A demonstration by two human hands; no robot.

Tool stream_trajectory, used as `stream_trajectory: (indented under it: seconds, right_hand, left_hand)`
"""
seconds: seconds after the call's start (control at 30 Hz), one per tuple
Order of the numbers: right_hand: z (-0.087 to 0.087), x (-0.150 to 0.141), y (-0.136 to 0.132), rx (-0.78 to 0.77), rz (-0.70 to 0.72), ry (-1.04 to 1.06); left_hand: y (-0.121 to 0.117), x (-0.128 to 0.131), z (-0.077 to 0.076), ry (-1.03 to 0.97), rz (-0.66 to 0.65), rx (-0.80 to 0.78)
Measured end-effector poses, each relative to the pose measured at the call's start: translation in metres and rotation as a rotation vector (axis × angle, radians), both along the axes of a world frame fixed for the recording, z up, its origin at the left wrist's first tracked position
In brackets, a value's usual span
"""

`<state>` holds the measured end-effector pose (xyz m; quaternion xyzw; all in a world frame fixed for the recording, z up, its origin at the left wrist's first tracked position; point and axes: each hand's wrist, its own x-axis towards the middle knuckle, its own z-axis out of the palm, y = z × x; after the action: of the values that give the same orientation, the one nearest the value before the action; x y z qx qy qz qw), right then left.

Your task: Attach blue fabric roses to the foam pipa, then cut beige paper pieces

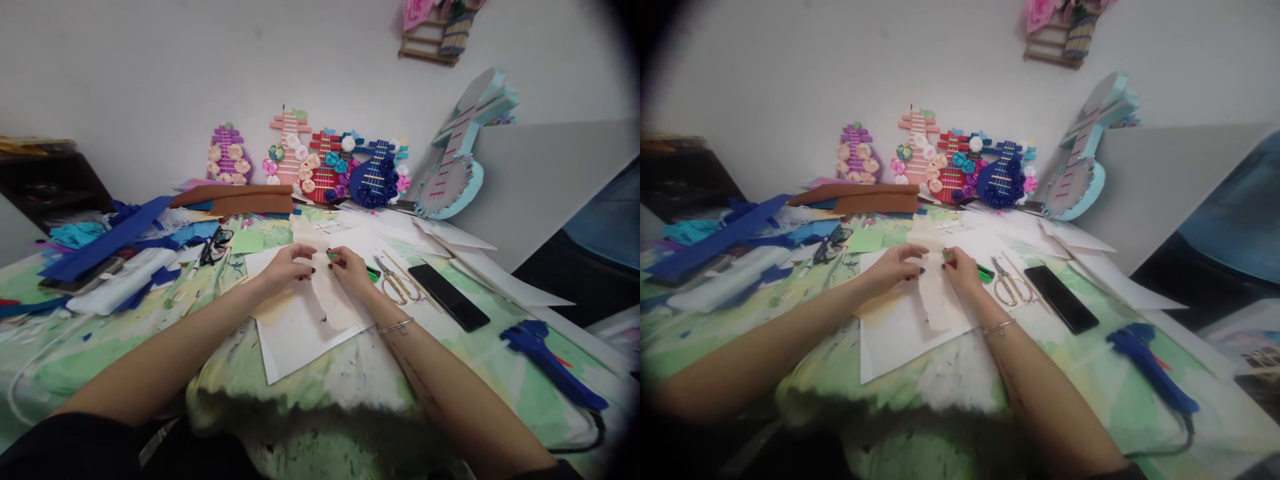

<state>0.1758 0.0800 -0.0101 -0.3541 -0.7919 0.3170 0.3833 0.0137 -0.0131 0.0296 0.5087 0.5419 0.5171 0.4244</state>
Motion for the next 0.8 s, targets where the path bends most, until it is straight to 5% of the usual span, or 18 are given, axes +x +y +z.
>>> stream_trajectory:
  seconds: [0.8]
  right_hand:
    - [0.0004,0.0020,0.0005,-0.095,0.043,0.077]
  left_hand:
    - [0.0033,0.0041,-0.0082,-0.150,-0.045,0.144]
